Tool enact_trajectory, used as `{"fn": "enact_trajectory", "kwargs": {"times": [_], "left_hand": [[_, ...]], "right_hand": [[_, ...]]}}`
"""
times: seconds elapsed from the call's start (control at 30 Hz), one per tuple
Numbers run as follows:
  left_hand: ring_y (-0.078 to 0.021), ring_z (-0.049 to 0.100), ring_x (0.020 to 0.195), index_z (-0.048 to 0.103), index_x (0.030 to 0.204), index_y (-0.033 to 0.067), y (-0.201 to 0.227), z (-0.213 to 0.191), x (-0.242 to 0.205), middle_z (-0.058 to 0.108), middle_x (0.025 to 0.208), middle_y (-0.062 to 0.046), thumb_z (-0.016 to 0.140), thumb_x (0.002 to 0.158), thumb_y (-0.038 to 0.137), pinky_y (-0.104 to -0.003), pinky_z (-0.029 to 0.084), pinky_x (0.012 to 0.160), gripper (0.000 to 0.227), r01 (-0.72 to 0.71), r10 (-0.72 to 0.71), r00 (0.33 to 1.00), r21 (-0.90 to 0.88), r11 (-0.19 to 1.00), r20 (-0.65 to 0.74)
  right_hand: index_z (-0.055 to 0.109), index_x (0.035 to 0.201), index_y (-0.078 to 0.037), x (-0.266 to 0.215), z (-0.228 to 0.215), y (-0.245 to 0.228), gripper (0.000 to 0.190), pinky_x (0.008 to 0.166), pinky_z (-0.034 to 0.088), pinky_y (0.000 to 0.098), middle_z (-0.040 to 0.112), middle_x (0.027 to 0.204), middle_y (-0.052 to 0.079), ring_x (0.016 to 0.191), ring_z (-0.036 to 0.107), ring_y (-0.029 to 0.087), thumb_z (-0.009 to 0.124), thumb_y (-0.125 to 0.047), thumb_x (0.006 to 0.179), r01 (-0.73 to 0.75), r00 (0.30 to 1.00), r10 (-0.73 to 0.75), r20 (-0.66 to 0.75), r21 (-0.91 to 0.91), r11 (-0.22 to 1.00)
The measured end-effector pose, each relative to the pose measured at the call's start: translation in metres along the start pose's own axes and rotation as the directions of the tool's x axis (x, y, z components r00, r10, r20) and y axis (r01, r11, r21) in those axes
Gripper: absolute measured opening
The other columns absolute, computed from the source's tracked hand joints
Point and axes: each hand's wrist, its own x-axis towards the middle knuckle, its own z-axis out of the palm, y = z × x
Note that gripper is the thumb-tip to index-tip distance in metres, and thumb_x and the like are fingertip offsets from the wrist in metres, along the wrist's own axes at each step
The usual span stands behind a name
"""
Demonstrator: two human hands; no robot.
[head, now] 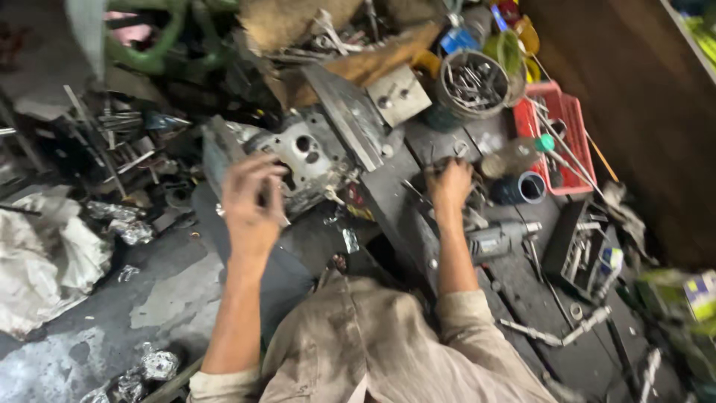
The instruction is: The person uses a power drill to work on a metal engine part clamped in a vise, then removes the part and wipes it with a cloth. The person also handles a small metal component and places it into the engine part.
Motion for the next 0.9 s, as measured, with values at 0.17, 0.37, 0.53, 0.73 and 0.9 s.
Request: {"fn": "enact_trajectory", "kwargs": {"times": [0.17,0.37,0.53,0.73,0.9], "left_hand": [[-0.0334,0.045,0.137,0.052,0.139,0.0086,0.027,0.002,-0.003,0.063,0.136,-0.01,0.083,0.081,0.033,-0.057,0.024,0.123,0.07,-0.245,0.165,0.946,0.282,0.927,0.28],[-0.0348,0.041,0.136,0.048,0.145,0.011,0.027,0.016,0.008,0.062,0.136,-0.01,0.084,0.069,0.031,-0.063,0.017,0.119,0.087,-0.272,0.104,0.915,0.405,0.873,0.391],[-0.0313,0.045,0.134,0.051,0.146,0.0137,0.023,0.022,0.006,0.065,0.131,-0.007,0.083,0.072,0.025,-0.06,0.023,0.119,0.081,-0.28,0.071,0.91,0.477,0.833,0.409],[-0.0292,0.049,0.13,0.052,0.144,0.0135,0.021,0.027,0.006,0.066,0.128,-0.006,0.083,0.071,0.023,-0.058,0.025,0.118,0.08,-0.241,0.034,0.918,0.487,0.84,0.396],[-0.0281,0.05,0.129,0.054,0.142,0.0154,0.022,0.029,0.011,0.066,0.128,-0.006,0.082,0.07,0.02,-0.055,0.027,0.116,0.077,-0.22,-0.006,0.912,0.501,0.837,0.41]], "right_hand": [[0.066,0.095,0.0,-0.005,-0.029,-0.045,0.018,0.072,0.056,0.0377,0.075,0.087,0.017,0.078,0.071,0.026,0.073,-0.012,0.085,-0.404,0.837,0.062,0.544,0.537,0.74],[0.059,0.125,-0.003,-0.07,0.004,-0.142,0.039,0.081,0.055,0.0335,0.073,0.108,0.007,0.094,0.067,0.016,0.063,-0.003,0.087,-0.577,0.597,-0.404,0.693,0.721,0.385],[0.063,0.117,-0.004,-0.082,0.047,-0.164,0.023,0.067,0.055,0.0323,0.071,0.095,0.008,0.078,0.065,0.017,0.056,-0.021,0.103,-0.84,0.511,-0.407,0.757,0.34,-0.423],[0.061,0.106,-0.013,-0.097,0.076,-0.168,0.007,0.055,0.048,0.0294,0.068,0.085,0.002,0.069,0.065,0.014,0.063,-0.019,0.103,-0.83,0.525,-0.293,0.799,0.406,-0.382],[0.066,0.102,-0.014,-0.102,0.083,-0.173,0.008,0.054,0.05,0.0285,0.068,0.082,-0.001,0.064,0.065,0.011,0.063,-0.02,0.098,-0.835,0.525,-0.161,0.836,0.471,-0.284]]}}
